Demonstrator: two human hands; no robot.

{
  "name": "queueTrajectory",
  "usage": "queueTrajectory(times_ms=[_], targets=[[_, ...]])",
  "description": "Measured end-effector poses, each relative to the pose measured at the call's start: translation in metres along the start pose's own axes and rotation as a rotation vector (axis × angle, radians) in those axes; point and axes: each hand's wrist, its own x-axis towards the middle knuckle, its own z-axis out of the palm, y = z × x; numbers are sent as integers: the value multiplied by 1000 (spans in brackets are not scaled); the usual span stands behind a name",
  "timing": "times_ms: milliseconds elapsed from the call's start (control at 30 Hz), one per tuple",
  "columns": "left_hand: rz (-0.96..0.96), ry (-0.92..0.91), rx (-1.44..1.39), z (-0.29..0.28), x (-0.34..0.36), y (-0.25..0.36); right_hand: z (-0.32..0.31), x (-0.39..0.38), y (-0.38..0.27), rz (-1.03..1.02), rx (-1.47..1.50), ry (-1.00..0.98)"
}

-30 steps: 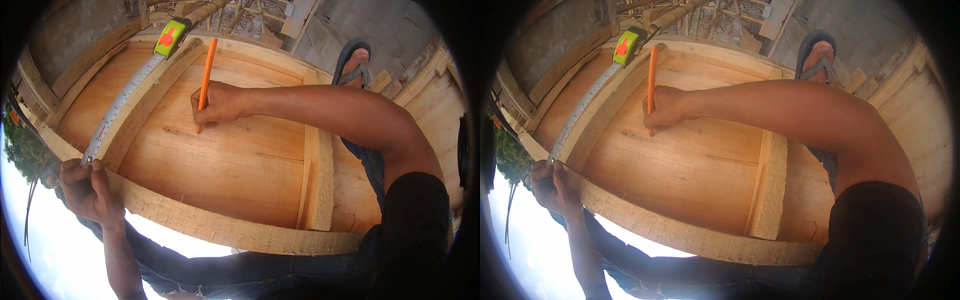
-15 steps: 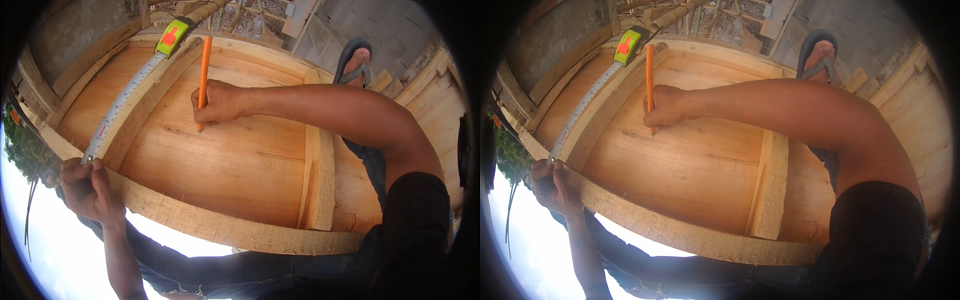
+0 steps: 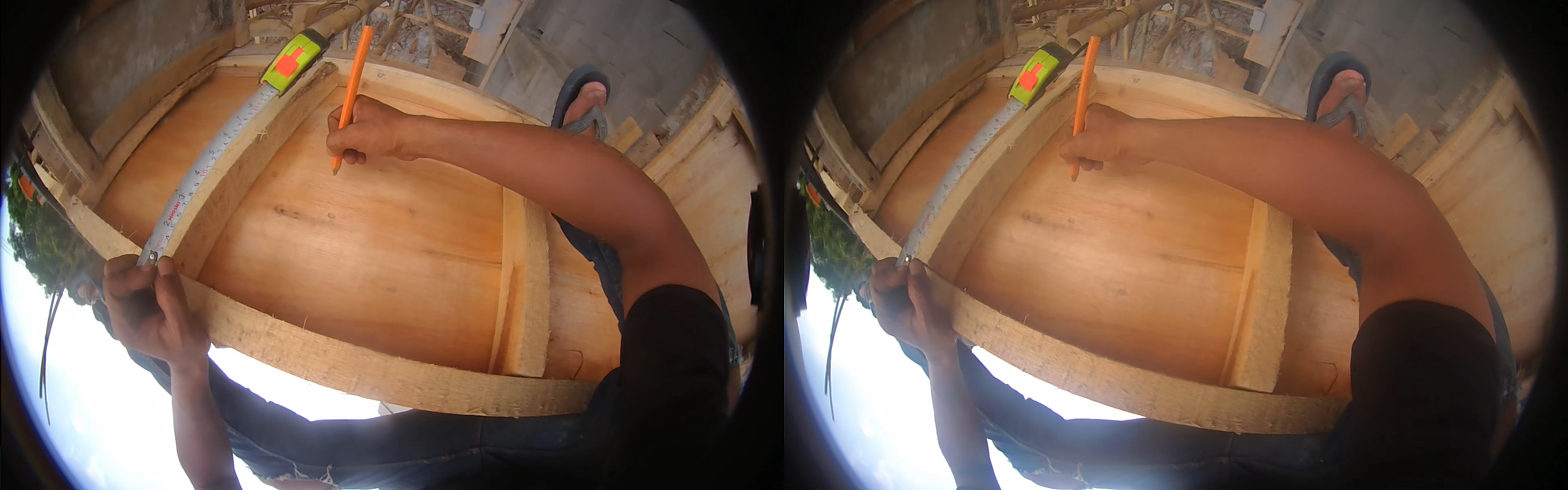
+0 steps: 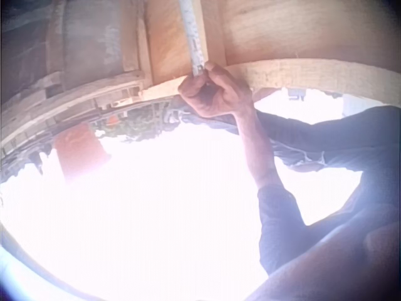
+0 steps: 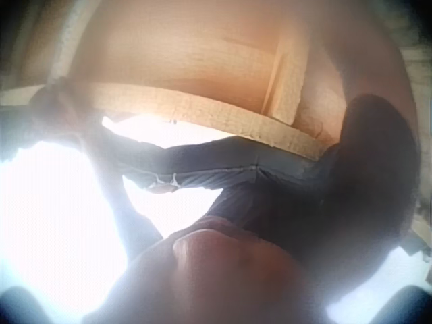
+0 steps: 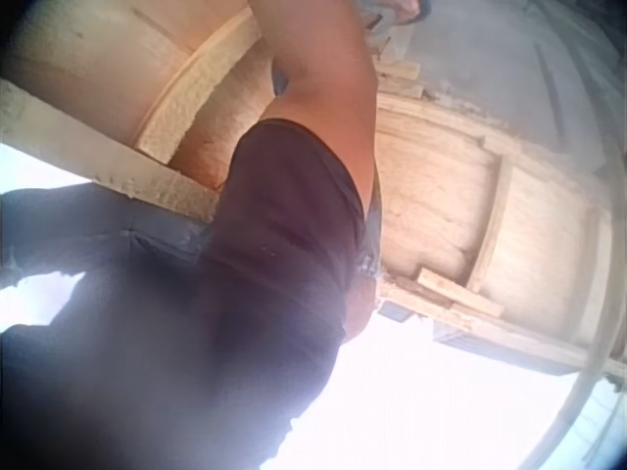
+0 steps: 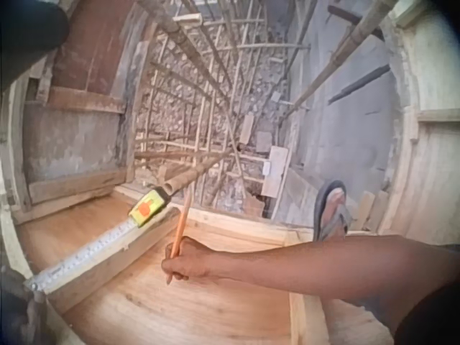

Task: The person measures a wooden frame with a tape measure and marks measurements with a pencil. The person repeatedly extends the tape measure, aligns it along the wood, and makes pencil marks at measured intervals.

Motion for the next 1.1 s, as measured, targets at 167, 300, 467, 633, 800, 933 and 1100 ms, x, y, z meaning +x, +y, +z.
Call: queueTrajectory(times_ms=[167,300,467,633,800,933,1100], targets=[[-4,-12,-31,0,0,-3,-96,8,16,46,-483,417],[-13,4,-65,0,-1,0,-173,-7,15,140,-852,753],[-126,-8,-119,-2,-5,-5,-243,-46,34,249,-1207,881],[-69,-1,-74,0,-3,-1,-221,-41,23,399,-1230,690],[-33,-13,-58,2,0,-1,-198,-22,38,372,-1179,637],[4,-36,27,-1,2,3,-189,-25,48,379,-1209,549],[-88,40,-111,3,-4,2,-192,-26,62,332,-1149,575]])
